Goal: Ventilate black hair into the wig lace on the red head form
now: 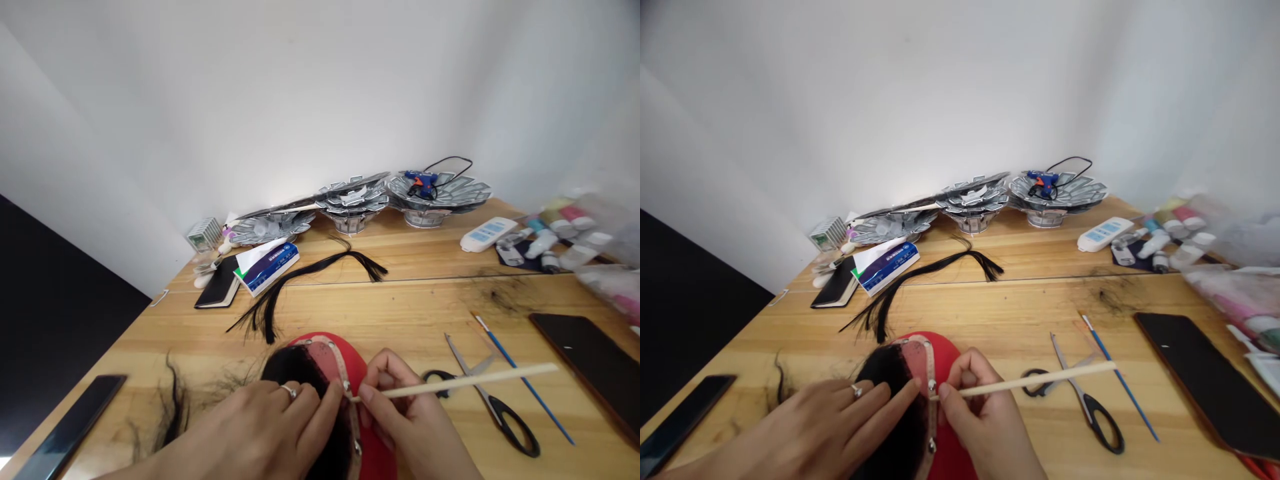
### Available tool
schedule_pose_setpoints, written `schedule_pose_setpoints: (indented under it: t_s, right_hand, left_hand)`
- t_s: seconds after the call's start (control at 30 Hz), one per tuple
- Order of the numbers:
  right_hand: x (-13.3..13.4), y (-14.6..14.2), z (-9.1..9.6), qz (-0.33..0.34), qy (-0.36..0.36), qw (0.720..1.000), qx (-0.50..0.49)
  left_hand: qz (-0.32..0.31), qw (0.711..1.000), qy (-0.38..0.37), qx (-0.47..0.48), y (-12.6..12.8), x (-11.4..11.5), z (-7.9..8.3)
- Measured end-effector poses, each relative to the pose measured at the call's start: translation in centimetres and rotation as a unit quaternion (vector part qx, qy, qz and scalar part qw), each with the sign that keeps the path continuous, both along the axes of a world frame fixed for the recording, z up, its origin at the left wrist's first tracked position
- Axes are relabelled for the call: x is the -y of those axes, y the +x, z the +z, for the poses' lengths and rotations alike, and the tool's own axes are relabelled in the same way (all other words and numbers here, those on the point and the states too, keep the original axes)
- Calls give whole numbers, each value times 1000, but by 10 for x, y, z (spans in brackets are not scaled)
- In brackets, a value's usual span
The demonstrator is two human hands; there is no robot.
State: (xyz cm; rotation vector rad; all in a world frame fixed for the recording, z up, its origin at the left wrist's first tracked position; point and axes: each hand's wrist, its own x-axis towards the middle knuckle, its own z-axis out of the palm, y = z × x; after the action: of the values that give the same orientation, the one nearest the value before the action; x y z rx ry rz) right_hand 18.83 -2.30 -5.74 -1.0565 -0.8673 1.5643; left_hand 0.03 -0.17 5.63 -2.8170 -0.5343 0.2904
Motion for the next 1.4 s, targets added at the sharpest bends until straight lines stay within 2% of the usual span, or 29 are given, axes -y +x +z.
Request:
schedule_pose_setpoints:
  t_s: [0.17,0.33,0.43,0.6,0.73,0.87,1.03,1.2,1.4]
  right_hand:
    - [-1,-1,-6,-9,16,999,36]
    - [-1,0,5,-6,9,999,53]
    - [-2,0,8,2,5,999,54]
    - [-3,0,1,-7,23,999,26]
    - [-3,1,0,12,24,999,45]
    - [-3,2,6,5,17,998,62]
    - [-3,-1,8,-1,9,999,43]
    - [-3,0,5,-2,8,999,38]
    - [-4,-1,6,0,11,999,30]
  left_hand:
    - [1,1000,-3,-5,-3,2,-6]
    - [-1,999,8,34,0,2,-14]
    - [2,999,1,40,0,3,-12]
    - [3,1000,13,25,0,9,-7]
    - [37,997,54,35,0,9,-16]
    - [44,994,62,72,-2,7,-27]
    - [17,991,114,74,-2,13,-27]
    - [6,983,182,36,4,20,-28]
    - [-72,964,255,-7,3,23,-36]
